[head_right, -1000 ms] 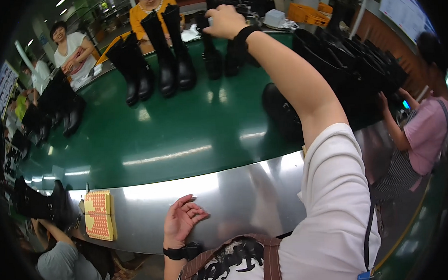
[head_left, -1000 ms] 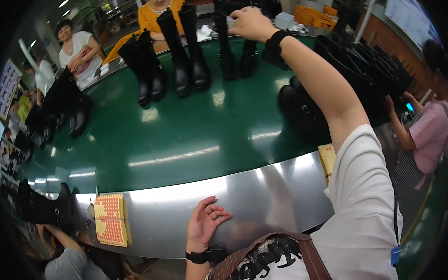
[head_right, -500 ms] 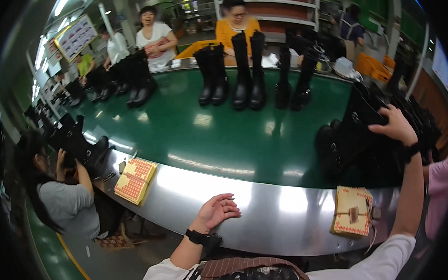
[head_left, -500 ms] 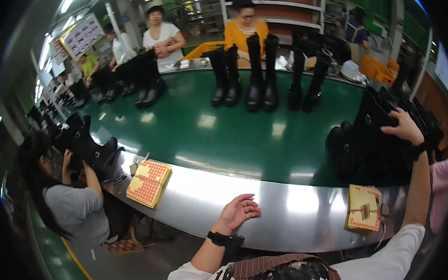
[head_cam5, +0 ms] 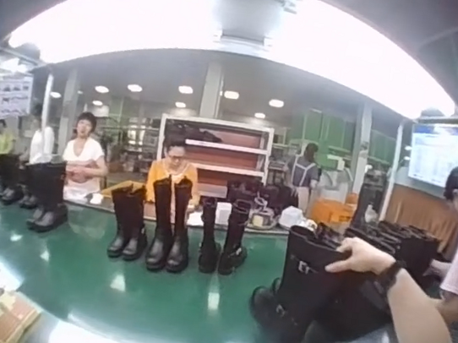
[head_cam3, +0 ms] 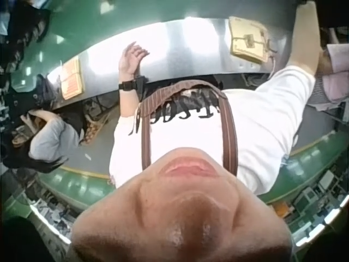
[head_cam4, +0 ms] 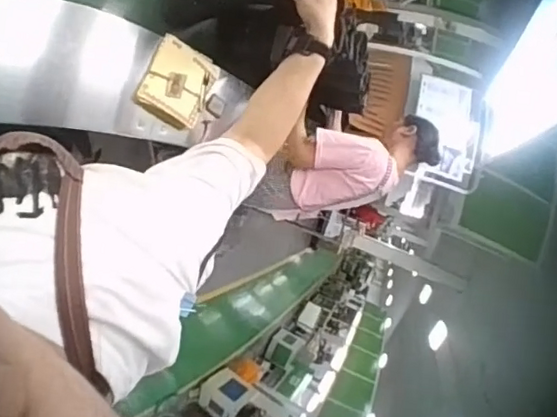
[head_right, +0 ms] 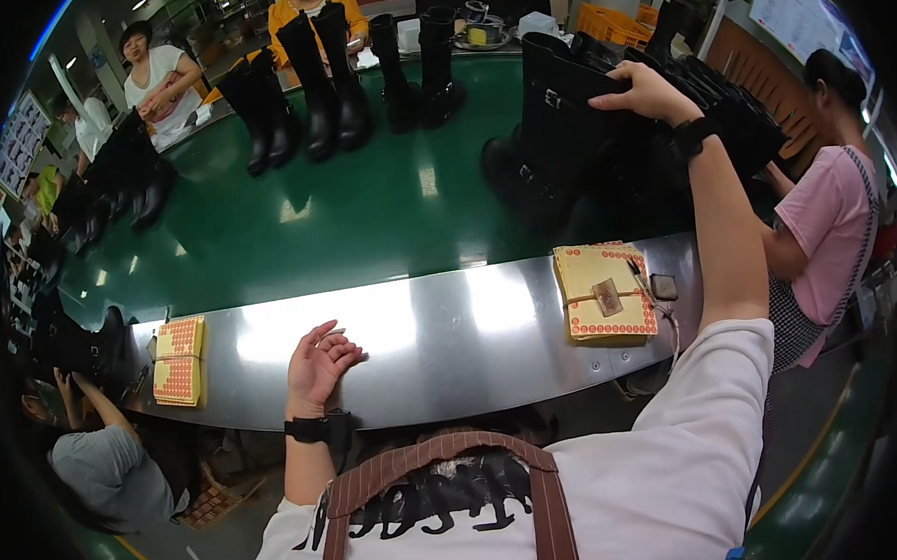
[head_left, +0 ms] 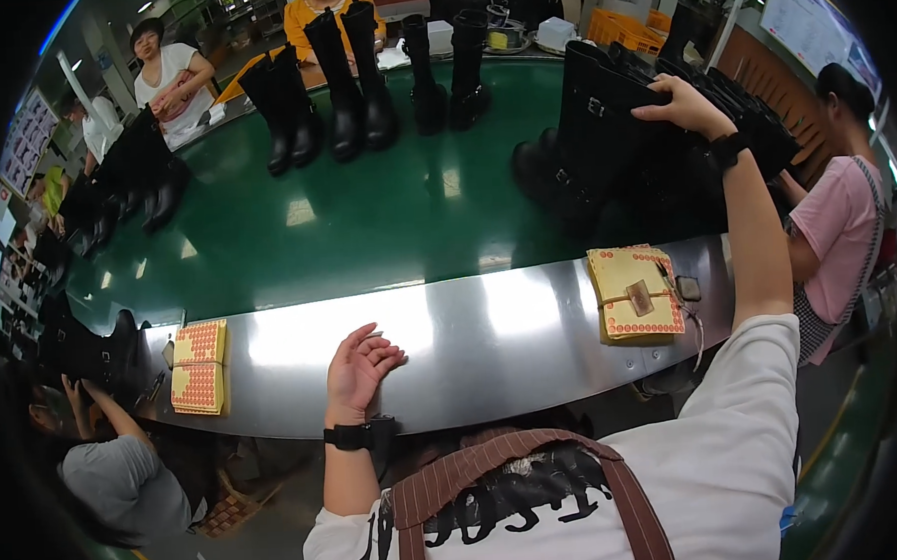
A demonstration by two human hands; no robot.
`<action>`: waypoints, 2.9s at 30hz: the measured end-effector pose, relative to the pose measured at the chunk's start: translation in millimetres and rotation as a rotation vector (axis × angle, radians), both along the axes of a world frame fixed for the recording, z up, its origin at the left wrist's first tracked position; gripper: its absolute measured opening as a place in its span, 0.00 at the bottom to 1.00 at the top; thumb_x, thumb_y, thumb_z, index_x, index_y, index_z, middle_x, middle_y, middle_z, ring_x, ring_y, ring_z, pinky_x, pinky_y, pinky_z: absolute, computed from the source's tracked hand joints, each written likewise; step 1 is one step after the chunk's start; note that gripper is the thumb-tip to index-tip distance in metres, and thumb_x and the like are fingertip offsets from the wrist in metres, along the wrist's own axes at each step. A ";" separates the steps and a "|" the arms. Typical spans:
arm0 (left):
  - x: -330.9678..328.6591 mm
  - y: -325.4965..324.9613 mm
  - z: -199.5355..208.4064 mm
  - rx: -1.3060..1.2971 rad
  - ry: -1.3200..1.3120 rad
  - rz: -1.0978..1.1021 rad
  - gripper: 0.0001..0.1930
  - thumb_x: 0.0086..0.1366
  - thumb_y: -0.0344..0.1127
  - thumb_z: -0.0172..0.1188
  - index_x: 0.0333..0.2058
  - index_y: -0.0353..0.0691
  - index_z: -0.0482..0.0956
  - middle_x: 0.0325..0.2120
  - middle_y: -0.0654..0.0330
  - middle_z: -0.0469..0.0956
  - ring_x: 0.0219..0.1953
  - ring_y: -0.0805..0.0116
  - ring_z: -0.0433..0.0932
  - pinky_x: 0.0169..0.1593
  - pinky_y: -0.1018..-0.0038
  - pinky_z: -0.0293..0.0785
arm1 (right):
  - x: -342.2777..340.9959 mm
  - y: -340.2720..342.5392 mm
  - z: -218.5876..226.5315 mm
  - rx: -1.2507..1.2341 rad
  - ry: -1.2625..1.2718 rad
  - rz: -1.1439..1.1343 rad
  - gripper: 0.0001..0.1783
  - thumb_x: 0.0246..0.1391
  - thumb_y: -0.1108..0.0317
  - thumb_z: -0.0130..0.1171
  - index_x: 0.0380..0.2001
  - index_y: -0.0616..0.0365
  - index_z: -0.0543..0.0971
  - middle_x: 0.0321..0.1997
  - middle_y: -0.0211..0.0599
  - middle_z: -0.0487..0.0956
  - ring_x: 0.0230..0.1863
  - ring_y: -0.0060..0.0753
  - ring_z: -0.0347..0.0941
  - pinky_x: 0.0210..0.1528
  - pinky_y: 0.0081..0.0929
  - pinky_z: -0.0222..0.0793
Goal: The recorder is inspecting and cleaning pairs of black boots at a factory assembly line.
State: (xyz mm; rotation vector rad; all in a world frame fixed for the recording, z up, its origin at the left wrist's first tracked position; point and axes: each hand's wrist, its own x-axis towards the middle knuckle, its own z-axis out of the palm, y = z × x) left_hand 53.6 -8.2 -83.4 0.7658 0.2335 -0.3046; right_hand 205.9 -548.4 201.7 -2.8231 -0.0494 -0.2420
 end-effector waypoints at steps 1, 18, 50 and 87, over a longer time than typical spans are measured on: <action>0.8 -1.0 1.6 -0.020 -0.030 -0.012 0.19 0.71 0.40 0.42 0.49 0.29 0.70 0.33 0.48 0.77 0.38 0.51 0.80 0.47 0.54 0.80 | -1.5 0.0 -2.5 -0.053 -0.089 -0.031 0.40 0.39 0.43 0.73 0.45 0.68 0.79 0.50 0.48 0.75 0.53 0.42 0.71 0.55 0.31 0.66; -21.3 -44.3 57.0 0.762 -0.358 -0.073 0.35 0.59 0.35 0.66 0.62 0.37 0.58 0.49 0.52 0.70 0.53 0.60 0.73 0.54 0.61 0.75 | -72.9 162.8 45.8 -0.171 -0.753 0.204 0.25 0.45 0.51 0.69 0.31 0.67 0.82 0.31 0.42 0.81 0.31 0.39 0.79 0.36 0.31 0.70; -76.6 -24.5 195.0 1.129 -1.323 1.080 0.48 0.47 0.36 0.62 0.65 0.31 0.46 0.63 0.42 0.55 0.63 0.48 0.58 0.65 0.55 0.51 | -236.8 190.3 -29.4 -0.514 -1.138 0.358 0.18 0.46 0.62 0.70 0.41 0.54 0.82 0.42 0.32 0.78 0.40 0.32 0.70 0.39 0.25 0.68; -124.5 -27.3 227.4 1.810 -1.464 0.591 0.15 0.36 0.51 0.62 0.20 0.51 0.72 0.27 0.59 0.67 0.34 0.59 0.65 0.45 0.61 0.60 | -111.1 326.9 -165.1 1.203 0.012 0.695 0.14 0.56 0.67 0.63 0.43 0.62 0.78 0.37 0.30 0.81 0.40 0.20 0.74 0.44 0.22 0.71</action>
